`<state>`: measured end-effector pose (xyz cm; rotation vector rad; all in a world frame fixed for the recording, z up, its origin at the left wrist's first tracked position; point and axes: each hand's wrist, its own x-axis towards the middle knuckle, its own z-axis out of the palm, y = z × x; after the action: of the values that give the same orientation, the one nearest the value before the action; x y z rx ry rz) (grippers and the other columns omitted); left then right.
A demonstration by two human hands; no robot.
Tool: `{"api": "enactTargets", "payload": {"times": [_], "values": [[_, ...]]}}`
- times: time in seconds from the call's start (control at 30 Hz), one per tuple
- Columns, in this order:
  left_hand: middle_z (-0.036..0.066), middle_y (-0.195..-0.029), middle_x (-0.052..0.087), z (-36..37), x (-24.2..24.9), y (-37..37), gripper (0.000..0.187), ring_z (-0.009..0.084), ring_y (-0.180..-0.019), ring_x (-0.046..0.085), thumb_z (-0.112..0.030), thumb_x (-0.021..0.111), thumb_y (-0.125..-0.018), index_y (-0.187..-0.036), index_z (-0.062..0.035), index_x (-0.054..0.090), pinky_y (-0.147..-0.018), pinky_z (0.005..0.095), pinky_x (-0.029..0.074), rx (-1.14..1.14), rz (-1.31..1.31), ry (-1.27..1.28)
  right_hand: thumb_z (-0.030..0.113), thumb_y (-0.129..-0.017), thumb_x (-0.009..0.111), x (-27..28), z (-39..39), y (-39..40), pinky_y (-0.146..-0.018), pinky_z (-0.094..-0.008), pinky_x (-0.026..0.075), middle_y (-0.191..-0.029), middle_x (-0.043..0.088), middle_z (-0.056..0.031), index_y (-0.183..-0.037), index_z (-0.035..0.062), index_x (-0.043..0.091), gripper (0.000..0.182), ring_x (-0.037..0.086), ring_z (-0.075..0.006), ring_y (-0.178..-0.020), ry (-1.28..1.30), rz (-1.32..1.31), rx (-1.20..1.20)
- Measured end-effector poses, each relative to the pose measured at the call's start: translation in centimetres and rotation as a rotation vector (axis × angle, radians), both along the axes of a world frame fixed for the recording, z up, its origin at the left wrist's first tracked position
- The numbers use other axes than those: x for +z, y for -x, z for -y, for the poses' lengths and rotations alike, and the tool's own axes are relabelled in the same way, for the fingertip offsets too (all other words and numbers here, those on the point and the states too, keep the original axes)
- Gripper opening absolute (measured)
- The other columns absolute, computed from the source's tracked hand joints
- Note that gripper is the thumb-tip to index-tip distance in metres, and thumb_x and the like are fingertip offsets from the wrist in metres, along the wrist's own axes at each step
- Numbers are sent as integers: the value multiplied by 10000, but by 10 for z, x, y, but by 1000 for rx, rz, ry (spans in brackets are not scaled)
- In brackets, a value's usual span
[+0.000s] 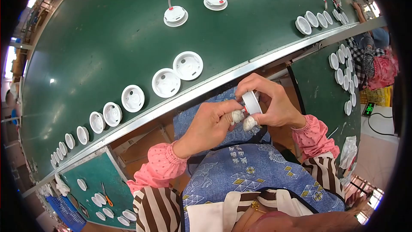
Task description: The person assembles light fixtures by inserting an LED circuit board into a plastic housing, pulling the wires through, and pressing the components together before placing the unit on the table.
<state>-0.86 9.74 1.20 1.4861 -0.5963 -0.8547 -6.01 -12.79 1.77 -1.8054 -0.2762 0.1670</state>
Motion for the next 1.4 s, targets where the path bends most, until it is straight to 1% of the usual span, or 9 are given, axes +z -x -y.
{"api": "enactTargets", "payload": {"times": [0.17, 0.23, 0.3, 0.4, 0.53, 0.77, 0.87, 1.07, 1.4], "values": [[109, -823, 658, -2, -18, 3, 224, 189, -692, 617, -25, 571, -946, -1146, -31, 671, -638, 302, 476, 32, 81, 19, 59, -661, 814, -9, -2, 2, -901, -343, 506, -1112, 618, -107, -1278, 33, 592, 656, 626, -224, -1024, 59, 6, -85], [123, -912, 664, -8, -18, -11, 292, 210, -743, 621, -73, 616, -933, -1221, -28, 639, -666, 318, 482, 92, 623, 28, 40, -652, 787, 4, -3, 0, -874, -340, 514, -1088, 615, -102, -1306, 52, 572, 689, 637, -244, -1008, 249, 124, -161], [132, -984, 663, -10, -13, -15, 387, 223, -779, 619, -121, 663, -911, -1281, -21, 609, -688, 333, 485, 126, 792, 8, 20, -637, 801, 8, -12, 0, -862, -383, 535, -1096, 609, -130, -1350, 60, 539, 761, 638, -315, -996, 389, 279, -180], [118, -1015, 665, -2, -2, 8, 554, 187, -782, 602, -204, 770, -850, -1329, 1, 582, -691, 326, 483, 171, 328, -110, 19, -601, 828, 11, -31, 0, -881, -423, 534, -1127, 609, -155, -1358, 47, 540, 811, 615, -382, -975, 544, 440, -159], [94, -1122, 670, -4, -16, 16, 546, 113, -934, 632, -132, 736, -925, -1400, 25, 518, -772, 274, 533, 217, -171, 154, -22, -605, 781, 33, -37, -3, -798, -417, 553, -1147, 588, -147, -1331, 39, 545, 766, 615, -344, -1029, 579, 520, -147], [140, -1330, 583, -8, -21, 19, 546, 214, -1243, 585, -90, 682, -972, -1437, 67, 443, -1034, 350, 502, 272, -249, 368, -130, -677, 634, 20, -27, 13, -716, -368, 532, -924, 615, -141, -1010, -2, 659, 358, 644, -297, -814, 350, 440, -378], [126, -1304, 572, 0, -22, 27, 506, 205, -1242, 577, -31, 651, -965, -1424, 59, 458, -1021, 343, 506, 319, -158, 329, -120, -719, 641, 16, -36, 10, -582, -359, 501, -822, 571, -120, -909, -8, 630, 220, 616, -262, -662, 307, 419, -438], [97, -1163, 629, 15, -30, 38, 417, 131, -1036, 634, 36, 595, -933, -1344, 61, 528, -850, 262, 537, 605, -29, 166, -93, -732, 678, 0, -45, -2, -546, -342, 481, -771, 531, -111, -843, 0, 593, 167, 603, -254, -615, 346, 407, -479], [52, -1033, 669, 16, -24, 31, 278, 62, -839, 616, 0, 568, -980, -1252, 49, 607, -682, 211, 520, 662, -158, 205, -63, -750, 690, 6, -51, 1, -613, -349, 503, -854, 556, -115, -1004, 3, 611, 274, 614, -244, -691, 318, 332, -560]]}}
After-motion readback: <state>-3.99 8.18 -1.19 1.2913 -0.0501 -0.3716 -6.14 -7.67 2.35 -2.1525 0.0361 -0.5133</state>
